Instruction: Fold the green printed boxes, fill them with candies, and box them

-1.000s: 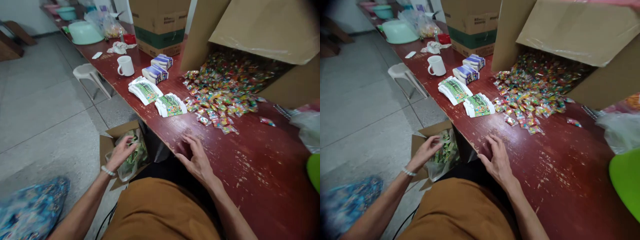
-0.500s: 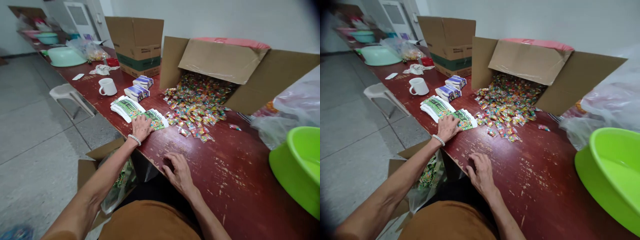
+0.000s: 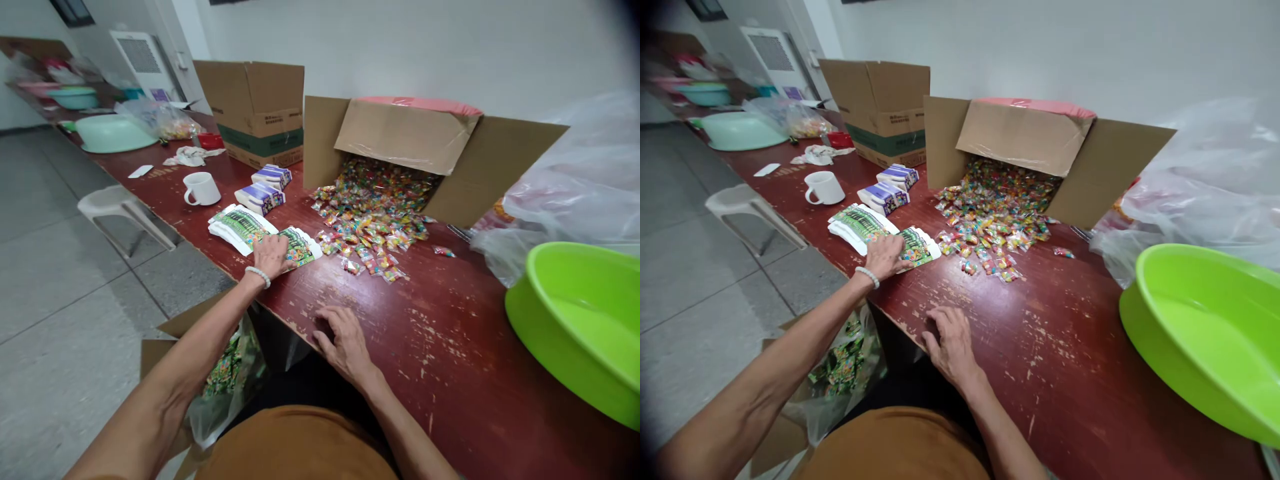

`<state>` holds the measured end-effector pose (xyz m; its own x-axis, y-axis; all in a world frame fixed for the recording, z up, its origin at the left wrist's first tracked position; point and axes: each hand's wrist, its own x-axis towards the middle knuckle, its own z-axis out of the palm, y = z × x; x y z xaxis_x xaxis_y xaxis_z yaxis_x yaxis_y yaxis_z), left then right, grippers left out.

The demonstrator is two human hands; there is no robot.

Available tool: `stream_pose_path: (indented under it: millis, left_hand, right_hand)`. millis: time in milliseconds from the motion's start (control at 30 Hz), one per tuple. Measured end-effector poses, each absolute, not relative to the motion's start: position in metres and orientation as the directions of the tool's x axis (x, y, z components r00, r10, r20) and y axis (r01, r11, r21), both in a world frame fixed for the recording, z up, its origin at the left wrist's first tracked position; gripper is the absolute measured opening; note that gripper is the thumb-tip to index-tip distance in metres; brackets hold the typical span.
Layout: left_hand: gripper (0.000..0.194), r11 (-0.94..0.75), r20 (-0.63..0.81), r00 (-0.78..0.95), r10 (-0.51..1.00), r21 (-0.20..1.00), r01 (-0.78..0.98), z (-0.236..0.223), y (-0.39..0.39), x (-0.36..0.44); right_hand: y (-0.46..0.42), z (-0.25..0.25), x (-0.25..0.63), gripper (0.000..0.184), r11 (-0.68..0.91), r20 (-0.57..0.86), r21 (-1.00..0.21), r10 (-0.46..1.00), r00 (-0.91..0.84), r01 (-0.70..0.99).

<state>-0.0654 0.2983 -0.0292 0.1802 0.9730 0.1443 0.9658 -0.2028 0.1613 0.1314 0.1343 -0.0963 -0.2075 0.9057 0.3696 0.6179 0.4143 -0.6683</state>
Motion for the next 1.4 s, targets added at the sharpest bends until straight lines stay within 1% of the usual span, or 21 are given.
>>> stream_pose_path:
  millis: [100, 167, 200, 267, 333, 400, 433, 467, 500, 533, 567, 667, 733, 833, 900, 967, 1033, 1100, 1167, 1267, 1400]
  left_hand:
    - [0.029, -0.177, 0.115, 0.148, 0.982, 0.303, 0.936, -0.026, 0.299, -0.070]
    - [0.023, -0.154, 0.092, 0.127, 0.988, 0.415, 0.897, -0.026, 0.289, -0.073]
    - [0.023, -0.147, 0.078, 0.124, 0.989, 0.474, 0.868, -0.027, 0.280, -0.073]
    - [0.026, -0.143, 0.043, 0.145, 0.988, 0.589, 0.795, -0.030, 0.255, -0.071]
    - [0.030, -0.146, -0.006, 0.207, 0.978, 0.692, 0.707, -0.033, 0.222, -0.067]
    - [0.034, -0.103, -0.094, 0.315, 0.944, 0.825, 0.555, -0.033, 0.188, -0.061]
    - [0.037, 0.002, -0.167, 0.411, 0.896, 0.928, 0.372, -0.032, 0.172, -0.058]
    - [0.044, 0.139, -0.226, 0.537, 0.813, 0.970, 0.197, -0.031, 0.159, -0.055]
    - [0.053, 0.294, -0.248, 0.655, 0.713, 0.955, 0.042, -0.029, 0.148, -0.053]
    - [0.060, 0.431, -0.237, 0.750, 0.617, 0.900, -0.070, -0.028, 0.140, -0.050]
    - [0.066, 0.528, -0.209, 0.816, 0.538, 0.839, -0.133, -0.026, 0.134, -0.048]
    - [0.075, 0.659, -0.121, 0.891, 0.438, 0.717, -0.227, -0.024, 0.127, -0.043]
    - [0.070, 0.668, -0.115, 0.886, 0.449, 0.702, -0.247, -0.024, 0.126, -0.041]
    - [0.049, 0.628, -0.189, 0.833, 0.520, 0.746, -0.222, -0.026, 0.124, -0.037]
    - [0.049, 0.603, -0.197, 0.811, 0.551, 0.766, -0.223, -0.027, 0.121, -0.034]
    - [0.056, 0.573, -0.172, 0.796, 0.581, 0.781, -0.249, -0.026, 0.119, -0.031]
    - [0.058, 0.536, -0.155, 0.765, 0.625, 0.797, -0.276, -0.024, 0.117, -0.028]
    - [0.054, 0.507, -0.166, 0.735, 0.657, 0.819, -0.268, -0.021, 0.116, -0.026]
    - [0.047, 0.482, -0.193, 0.700, 0.687, 0.843, -0.240, -0.019, 0.116, -0.026]
    - [0.044, 0.453, -0.234, 0.642, 0.730, 0.869, -0.198, -0.019, 0.117, -0.026]
    - [0.036, 0.425, -0.273, 0.553, 0.787, 0.890, -0.164, -0.023, 0.120, -0.023]
  right_hand:
    - [0.134, -0.097, 0.132, 0.030, 0.402, 0.360, -0.707, 0.913, -0.193, 0.582]
    - [0.137, -0.097, 0.132, 0.030, 0.342, 0.322, -0.788, 0.938, -0.132, 0.512]
    - [0.139, -0.096, 0.133, 0.031, 0.275, 0.276, -0.851, 0.959, -0.065, 0.448]
    - [0.145, -0.091, 0.133, 0.041, 0.109, 0.132, -0.966, 0.988, 0.084, 0.233]
    - [0.151, -0.079, 0.133, 0.054, 0.021, 0.017, -0.999, 0.987, 0.158, -0.026]
    - [0.154, -0.063, 0.132, 0.051, 0.037, 0.013, -0.983, 0.991, 0.134, -0.179]
    - [0.153, -0.055, 0.131, 0.044, 0.054, 0.033, -0.976, 0.994, 0.102, -0.210]
    - [0.152, -0.047, 0.130, 0.037, 0.060, 0.047, -0.972, 0.997, 0.063, -0.226]
    - [0.149, -0.039, 0.130, 0.031, 0.056, 0.053, -0.970, 0.998, 0.021, -0.237]
    - [0.146, -0.033, 0.129, 0.027, 0.047, 0.053, -0.967, 0.998, -0.017, -0.251]
    - [0.142, -0.029, 0.129, 0.026, 0.036, 0.052, -0.962, 0.997, -0.051, -0.269]
    - [0.131, -0.023, 0.132, 0.024, 0.013, 0.054, -0.951, 0.991, -0.121, -0.310]
    - [0.125, -0.024, 0.135, 0.023, 0.008, 0.058, -0.954, 0.986, -0.158, -0.301]
    - [0.121, -0.025, 0.138, 0.023, 0.016, 0.075, -0.966, 0.973, -0.219, -0.259]
    - [0.118, -0.023, 0.139, 0.027, -0.014, 0.061, -0.967, 0.957, -0.283, -0.256]
    - [0.115, -0.021, 0.139, 0.039, -0.080, 0.017, -0.959, 0.940, -0.341, -0.271]
    - [0.112, -0.018, 0.138, 0.059, -0.125, -0.012, -0.951, 0.928, -0.373, -0.281]
    - [0.110, -0.018, 0.137, 0.077, -0.104, 0.006, -0.950, 0.935, -0.354, -0.293]
    - [0.110, -0.019, 0.136, 0.081, -0.047, 0.050, -0.953, 0.949, -0.310, -0.298]
    - [0.110, -0.022, 0.135, 0.074, -0.008, 0.070, -0.952, 0.968, -0.241, -0.305]
    - [0.110, -0.030, 0.133, 0.035, -0.161, -0.057, -0.936, 0.947, -0.315, -0.312]
